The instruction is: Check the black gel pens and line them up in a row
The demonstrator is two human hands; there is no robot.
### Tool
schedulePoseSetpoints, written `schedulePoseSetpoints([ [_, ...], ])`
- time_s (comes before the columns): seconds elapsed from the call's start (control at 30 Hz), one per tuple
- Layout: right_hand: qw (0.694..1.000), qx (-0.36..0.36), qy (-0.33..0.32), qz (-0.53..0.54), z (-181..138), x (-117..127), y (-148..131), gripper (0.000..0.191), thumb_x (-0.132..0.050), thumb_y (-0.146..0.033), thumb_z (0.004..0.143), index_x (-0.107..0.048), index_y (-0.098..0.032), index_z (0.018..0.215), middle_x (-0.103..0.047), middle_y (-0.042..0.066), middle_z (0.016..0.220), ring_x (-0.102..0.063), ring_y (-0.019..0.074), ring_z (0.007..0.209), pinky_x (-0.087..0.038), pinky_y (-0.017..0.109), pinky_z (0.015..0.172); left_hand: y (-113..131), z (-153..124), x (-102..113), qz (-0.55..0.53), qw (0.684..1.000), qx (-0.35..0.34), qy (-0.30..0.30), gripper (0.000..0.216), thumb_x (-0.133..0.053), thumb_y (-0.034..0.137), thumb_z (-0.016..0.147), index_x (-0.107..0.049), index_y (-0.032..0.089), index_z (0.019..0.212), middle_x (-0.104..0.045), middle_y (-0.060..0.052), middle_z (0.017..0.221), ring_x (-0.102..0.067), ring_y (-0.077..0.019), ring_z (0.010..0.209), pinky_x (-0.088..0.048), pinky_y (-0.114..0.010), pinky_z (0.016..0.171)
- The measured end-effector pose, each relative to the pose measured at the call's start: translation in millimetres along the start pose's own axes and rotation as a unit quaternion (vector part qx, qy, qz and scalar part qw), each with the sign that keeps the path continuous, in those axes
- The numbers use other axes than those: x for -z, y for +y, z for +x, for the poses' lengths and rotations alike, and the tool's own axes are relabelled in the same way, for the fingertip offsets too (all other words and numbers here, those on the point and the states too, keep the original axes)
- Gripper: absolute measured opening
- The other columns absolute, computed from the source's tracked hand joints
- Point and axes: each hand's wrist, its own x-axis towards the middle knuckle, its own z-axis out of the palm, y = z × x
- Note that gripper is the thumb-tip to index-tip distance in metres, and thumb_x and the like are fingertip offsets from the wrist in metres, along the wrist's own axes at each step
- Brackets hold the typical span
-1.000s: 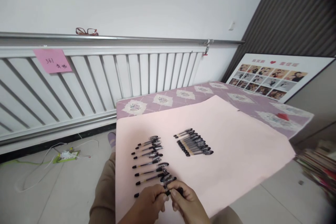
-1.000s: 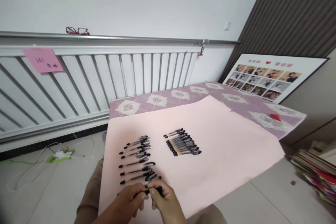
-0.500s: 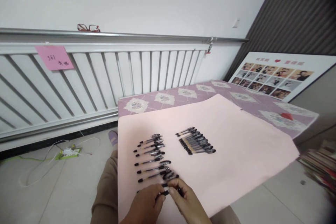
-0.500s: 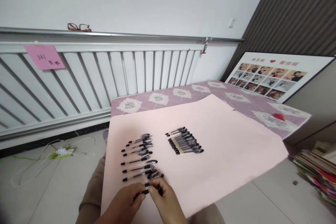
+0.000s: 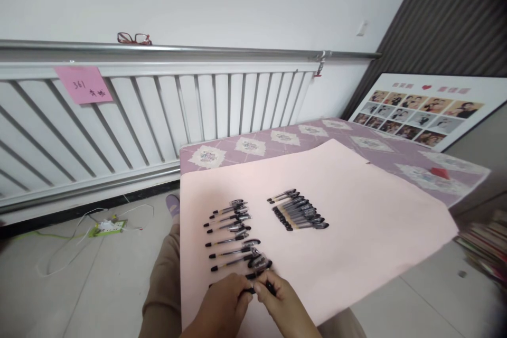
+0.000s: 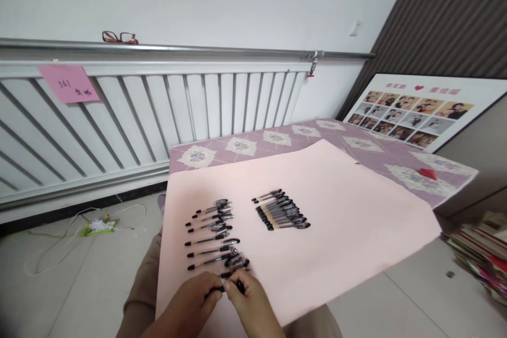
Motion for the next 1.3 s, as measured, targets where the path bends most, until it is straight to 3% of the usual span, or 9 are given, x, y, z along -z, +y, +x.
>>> schedulePoseSetpoints([
  [0.37, 0.994, -0.032, -0.056, 0.086, -3.7, 6.3, 8.7, 0.018, -0.062, -0.037, 0.071, -0.062, -0.019, 0.076, -0.044, -0.006, 0.055, -0.034, 0.0079, 0.048, -0.028, 0.02, 0.045, 8.3, -2.1, 8.4, -0.138, 0.989, 0.013, -0.05, 0.024, -0.038, 0.022, 0.081, -0.059, 0.019, 0.07, -0.059, 0.003, 0.065, -0.051, -0.0126, 0.061, -0.033, -0.022, 0.058],
  [0.47, 0.994, -0.047, -0.034, 0.098, -3.0, 6.1, 10.0, 0.025, -0.063, -0.037, 0.07, -0.061, -0.021, 0.088, -0.048, -0.006, 0.063, -0.035, 0.0073, 0.047, -0.027, 0.019, 0.043, 6.7, -1.9, 7.7, -0.14, 0.989, 0.024, -0.038, 0.021, -0.04, 0.023, 0.08, -0.059, 0.019, 0.07, -0.059, 0.003, 0.064, -0.05, -0.0122, 0.059, -0.031, -0.021, 0.056],
  [0.57, 0.998, -0.04, -0.015, 0.053, -1.2, 7.3, 7.4, 0.018, -0.06, -0.037, 0.073, -0.058, -0.02, 0.073, -0.045, -0.006, 0.059, -0.036, 0.0082, 0.049, -0.028, 0.02, 0.045, 8.1, -1.8, 8.4, -0.109, 0.994, 0.019, -0.025, 0.018, -0.043, 0.021, 0.078, -0.058, 0.019, 0.069, -0.06, 0.003, 0.064, -0.052, -0.0131, 0.062, -0.03, -0.022, 0.056],
  [0.67, 0.999, 0.001, -0.032, -0.004, -0.9, 9.7, 2.5, 0.025, -0.058, -0.035, 0.074, -0.051, -0.019, 0.057, -0.043, -0.005, 0.055, -0.039, 0.0102, 0.054, -0.032, 0.021, 0.051, 10.9, -2.6, 8.2, -0.083, 0.996, 0.013, -0.02, 0.018, -0.043, 0.02, 0.078, -0.059, 0.02, 0.07, -0.061, 0.002, 0.066, -0.053, -0.0137, 0.064, -0.031, -0.022, 0.058],
  [0.87, 0.998, -0.038, -0.052, 0.024, -5.1, 15.7, 8.1, 0.015, -0.06, -0.034, 0.072, -0.056, -0.021, 0.065, -0.04, -0.008, 0.049, -0.034, 0.0092, 0.046, -0.028, 0.021, 0.047, 13.9, -4.7, 6.5, -0.128, 0.99, 0.018, -0.052, 0.018, -0.042, 0.021, 0.079, -0.06, 0.02, 0.077, -0.062, 0.003, 0.067, -0.053, -0.0135, 0.063, -0.034, -0.022, 0.06],
  [0.97, 0.997, -0.059, -0.025, 0.033, -3.3, 23.1, 17.6, 0.01, -0.058, -0.032, 0.072, -0.057, -0.022, 0.073, -0.04, -0.009, 0.048, -0.032, 0.009, 0.043, -0.028, 0.021, 0.046, 9.7, -4.3, 4.5, -0.143, 0.986, 0.038, -0.07, 0.021, -0.039, 0.022, 0.08, -0.059, 0.02, 0.076, -0.062, 0.003, 0.067, -0.053, -0.0132, 0.061, -0.034, -0.023, 0.06],
  [1.13, 0.994, 0.038, 0.063, -0.087, 3.5, 32.7, 26.0, 0.007, -0.056, -0.024, 0.071, -0.057, -0.021, 0.065, -0.053, -0.004, 0.062, -0.049, 0.0148, 0.062, -0.038, 0.025, 0.062, 3.4, -3.0, -3.2, -0.012, 0.999, 0.028, -0.022, 0.016, -0.045, 0.021, 0.079, -0.061, 0.021, 0.083, -0.061, -0.002, 0.086, -0.055, -0.0178, 0.081, -0.037, -0.026, 0.071],
  [1.3, 0.979, 0.089, 0.043, -0.179, 7.8, 25.2, 33.3, 0.01, -0.05, -0.016, 0.072, -0.057, -0.022, 0.067, -0.056, -0.002, 0.067, -0.053, 0.0165, 0.066, -0.039, 0.026, 0.064, 8.5, 2.3, -16.0, 0.15, 0.988, 0.031, -0.024, 0.022, -0.045, 0.018, 0.082, -0.06, 0.022, 0.098, -0.056, -0.007, 0.102, -0.05, -0.0238, 0.096, -0.04, -0.032, 0.078],
])
